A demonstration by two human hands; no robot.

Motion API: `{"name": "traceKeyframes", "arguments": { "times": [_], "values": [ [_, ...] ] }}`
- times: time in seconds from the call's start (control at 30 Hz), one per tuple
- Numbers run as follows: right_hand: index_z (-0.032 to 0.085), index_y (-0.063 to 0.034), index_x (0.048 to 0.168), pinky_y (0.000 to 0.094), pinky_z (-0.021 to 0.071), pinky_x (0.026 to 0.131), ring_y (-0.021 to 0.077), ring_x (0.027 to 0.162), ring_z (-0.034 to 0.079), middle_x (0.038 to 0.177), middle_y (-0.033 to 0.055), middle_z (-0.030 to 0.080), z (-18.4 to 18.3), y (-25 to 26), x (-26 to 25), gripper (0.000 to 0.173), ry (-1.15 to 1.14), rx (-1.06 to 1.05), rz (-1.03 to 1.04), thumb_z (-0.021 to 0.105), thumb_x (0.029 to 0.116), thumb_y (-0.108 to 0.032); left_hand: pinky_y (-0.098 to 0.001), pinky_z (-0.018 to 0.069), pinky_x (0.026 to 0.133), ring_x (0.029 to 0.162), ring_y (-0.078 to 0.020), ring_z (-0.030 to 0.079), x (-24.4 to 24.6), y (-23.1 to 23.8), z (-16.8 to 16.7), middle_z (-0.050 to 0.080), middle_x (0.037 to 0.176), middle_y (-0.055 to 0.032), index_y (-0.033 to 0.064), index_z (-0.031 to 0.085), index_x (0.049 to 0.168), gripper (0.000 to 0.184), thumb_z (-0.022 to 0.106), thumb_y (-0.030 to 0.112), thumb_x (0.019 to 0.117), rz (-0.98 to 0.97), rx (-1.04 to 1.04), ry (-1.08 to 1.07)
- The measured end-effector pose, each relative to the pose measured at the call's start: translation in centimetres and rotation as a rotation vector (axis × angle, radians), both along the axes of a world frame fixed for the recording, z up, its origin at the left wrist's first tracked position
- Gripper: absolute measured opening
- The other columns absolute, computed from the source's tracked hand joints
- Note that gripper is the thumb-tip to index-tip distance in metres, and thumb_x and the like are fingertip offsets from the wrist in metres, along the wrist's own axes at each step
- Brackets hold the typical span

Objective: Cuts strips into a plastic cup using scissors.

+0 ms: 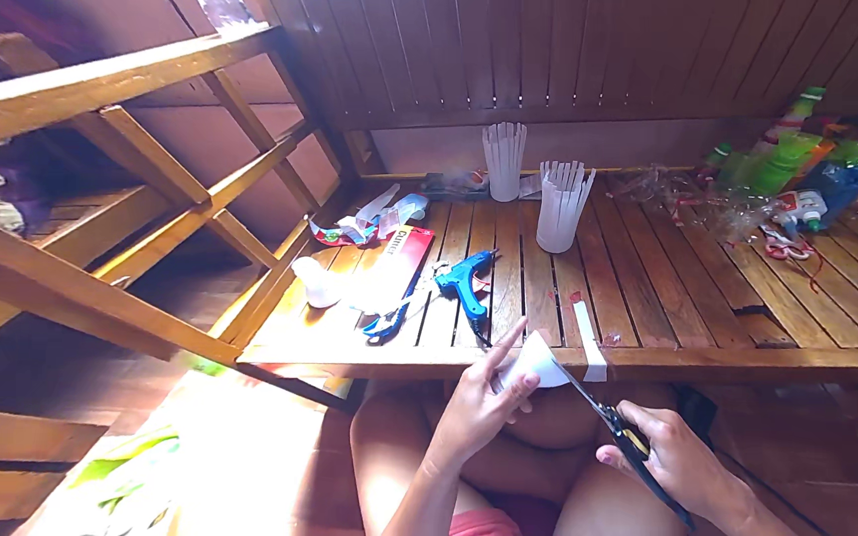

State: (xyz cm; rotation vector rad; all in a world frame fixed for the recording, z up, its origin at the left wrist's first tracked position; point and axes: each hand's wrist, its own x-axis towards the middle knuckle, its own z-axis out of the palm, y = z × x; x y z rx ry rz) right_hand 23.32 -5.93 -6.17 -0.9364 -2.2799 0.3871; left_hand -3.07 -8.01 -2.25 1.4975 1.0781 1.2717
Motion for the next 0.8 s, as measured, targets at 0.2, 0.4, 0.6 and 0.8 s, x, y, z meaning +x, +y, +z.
{"name": "traceKeyframes", "arguments": {
  "times": [0.2, 0.4, 0.6, 0.8],
  "values": [
    [0.06, -0.0037, 0.076, 0.0201, 0.0352, 0.044, 0.0065, 0.047, 0.043, 0.055, 0.0025, 0.047, -0.6, 0.1, 0.2, 0.064, 0.038, -0.055, 0.057, 0.056, 0.0904, -0.066, -0.017, 0.0497, 0.043, 0.05, -0.0003, 0.054, -0.1, 0.9, 0.1, 0.066, 0.103, 0.0021, 0.0088, 0.034, 0.157, 0.066, 0.061, 0.03, 0.1007, -0.201, -0.19, -0.199],
    [0.062, -0.0026, 0.078, 0.0262, 0.0394, 0.045, 0.0112, 0.048, 0.048, 0.058, 0.0044, 0.051, -0.5, -0.1, 0.1, 0.07, 0.016, -0.078, 0.008, 0.053, 0.088, -0.071, -0.0139, 0.0415, 0.038, 0.045, 0.0029, 0.046, 0.5, 0.6, 0.4, 0.067, 0.097, 0.0042, 0.011, 0.044, 0.151, 0.056, 0.063, 0.023, 0.0988, -0.12, -0.177, -0.133],
    [0.063, -0.0022, 0.079, 0.0281, 0.0394, 0.045, 0.0127, 0.048, 0.048, 0.058, 0.0045, 0.05, 0.0, -0.4, -0.2, 0.071, -0.008, -0.118, -0.013, 0.052, 0.0874, -0.072, -0.0132, 0.0411, 0.039, 0.046, 0.0038, 0.045, 0.9, 0.2, 0.4, 0.066, 0.094, 0.0054, 0.0109, 0.044, 0.151, 0.057, 0.063, 0.021, 0.0991, -0.095, -0.178, -0.085],
    [0.062, -0.003, 0.077, 0.026, 0.0373, 0.044, 0.0107, 0.047, 0.045, 0.055, 0.0031, 0.048, -0.4, -0.4, -0.2, 0.069, 0.008, -0.111, -0.008, 0.051, 0.0893, -0.071, -0.0133, 0.041, 0.039, 0.045, 0.0032, 0.045, 1.0, 0.2, 0.2, 0.066, 0.094, 0.0045, 0.0114, 0.043, 0.152, 0.057, 0.062, 0.022, 0.0997, -0.084, -0.184, -0.07]
  ]
}}
